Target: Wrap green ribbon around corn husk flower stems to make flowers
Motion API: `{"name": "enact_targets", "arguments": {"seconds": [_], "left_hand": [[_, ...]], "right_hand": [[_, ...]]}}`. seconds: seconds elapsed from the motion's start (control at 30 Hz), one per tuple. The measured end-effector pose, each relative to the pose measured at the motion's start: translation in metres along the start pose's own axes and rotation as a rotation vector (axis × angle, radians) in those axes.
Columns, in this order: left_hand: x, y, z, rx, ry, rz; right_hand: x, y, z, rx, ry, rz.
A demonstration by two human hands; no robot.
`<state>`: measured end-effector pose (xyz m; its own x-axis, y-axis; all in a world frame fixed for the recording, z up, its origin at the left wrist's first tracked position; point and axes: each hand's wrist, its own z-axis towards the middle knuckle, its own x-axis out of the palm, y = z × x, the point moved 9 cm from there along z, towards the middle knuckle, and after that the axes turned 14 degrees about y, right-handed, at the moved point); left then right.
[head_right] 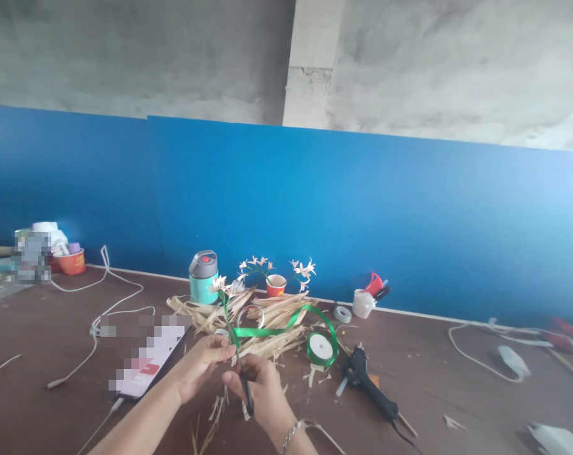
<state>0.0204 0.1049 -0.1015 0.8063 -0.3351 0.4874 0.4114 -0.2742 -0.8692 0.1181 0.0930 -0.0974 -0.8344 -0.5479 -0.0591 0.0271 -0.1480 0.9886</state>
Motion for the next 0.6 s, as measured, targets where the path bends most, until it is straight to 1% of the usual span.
{"name": "enact_targets", "arguments": {"seconds": [0.1,0.17,0.23,0.3,0.33,0.4,0.5,0.6], "left_hand": [[0.000,-0.003,-0.001,0.016,-0.010,0.016],[-0.002,-0.007,-0.001,0.044,-0.016,0.036],[-0.004,-0.011,-0.001,0.082,-0.022,0.059],[-0.005,-0.014,0.000,0.113,-0.020,0.083],[-0.005,-0.015,0.001,0.121,-0.013,0.093],[-0.004,-0.015,0.002,0.124,0.012,0.113],[0.001,-0.017,0.002,0.125,0.049,0.138],[0.008,-0.019,-0.001,0.130,0.068,0.161]], "right_hand": [[-0.007,-0.010,0.000,0.050,-0.015,0.051],[-0.019,-0.015,-0.003,0.113,-0.065,0.014],[-0.037,-0.014,-0.010,0.204,-0.158,-0.183],[-0.055,-0.006,-0.019,0.320,-0.261,-0.545],[-0.059,-0.001,-0.022,0.366,-0.282,-0.711],[-0.063,0.003,-0.026,0.475,-0.274,-0.937],[-0.061,0.003,-0.030,0.612,-0.229,-1.084],[-0.058,0.003,-0.031,0.660,-0.209,-1.145]]}}
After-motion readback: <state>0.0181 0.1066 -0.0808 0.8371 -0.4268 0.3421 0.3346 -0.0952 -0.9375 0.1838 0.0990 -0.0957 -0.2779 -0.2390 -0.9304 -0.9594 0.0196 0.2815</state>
